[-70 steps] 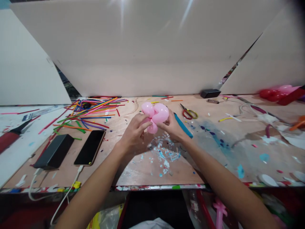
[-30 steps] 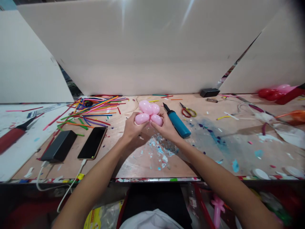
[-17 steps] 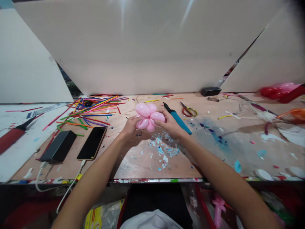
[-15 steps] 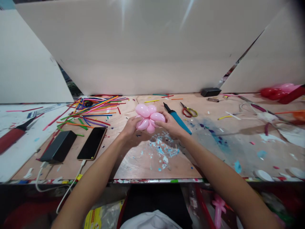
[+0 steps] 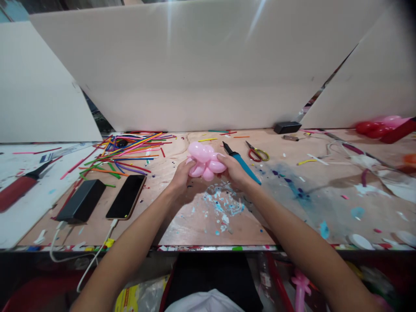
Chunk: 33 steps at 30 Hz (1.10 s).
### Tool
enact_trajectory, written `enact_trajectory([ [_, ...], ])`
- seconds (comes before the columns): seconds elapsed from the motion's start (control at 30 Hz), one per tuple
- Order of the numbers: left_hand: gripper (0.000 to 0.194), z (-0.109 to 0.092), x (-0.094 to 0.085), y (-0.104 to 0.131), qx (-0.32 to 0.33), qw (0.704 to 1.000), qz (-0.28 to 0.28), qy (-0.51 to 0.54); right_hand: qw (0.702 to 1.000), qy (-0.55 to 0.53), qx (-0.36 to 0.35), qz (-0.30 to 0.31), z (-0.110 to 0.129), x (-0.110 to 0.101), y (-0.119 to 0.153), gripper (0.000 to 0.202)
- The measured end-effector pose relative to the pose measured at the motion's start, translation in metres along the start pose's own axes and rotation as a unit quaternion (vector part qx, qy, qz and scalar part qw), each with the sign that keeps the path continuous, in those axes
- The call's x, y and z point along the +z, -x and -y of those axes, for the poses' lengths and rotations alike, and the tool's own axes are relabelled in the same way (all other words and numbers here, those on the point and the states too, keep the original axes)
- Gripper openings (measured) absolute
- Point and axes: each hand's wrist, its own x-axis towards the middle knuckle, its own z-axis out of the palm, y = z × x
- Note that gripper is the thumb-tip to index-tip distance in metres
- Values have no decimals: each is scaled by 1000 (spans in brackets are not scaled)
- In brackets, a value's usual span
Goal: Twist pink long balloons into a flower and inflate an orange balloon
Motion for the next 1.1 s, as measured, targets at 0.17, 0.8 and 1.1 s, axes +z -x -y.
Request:
enact_trajectory([
  [0.17, 46, -4, -4, 1, -14, 999, 24, 17, 1000, -3, 14, -5, -2, 1, -1, 45],
  [0.8, 66, -4, -2, 6, 178, 961, -46, -207, 985, 82, -97, -113, -7, 24, 9, 46],
  [1.1, 41, -8, -6, 3, 144, 971, -46, -187, 978, 141, -134, -70, -10, 18, 7, 48],
])
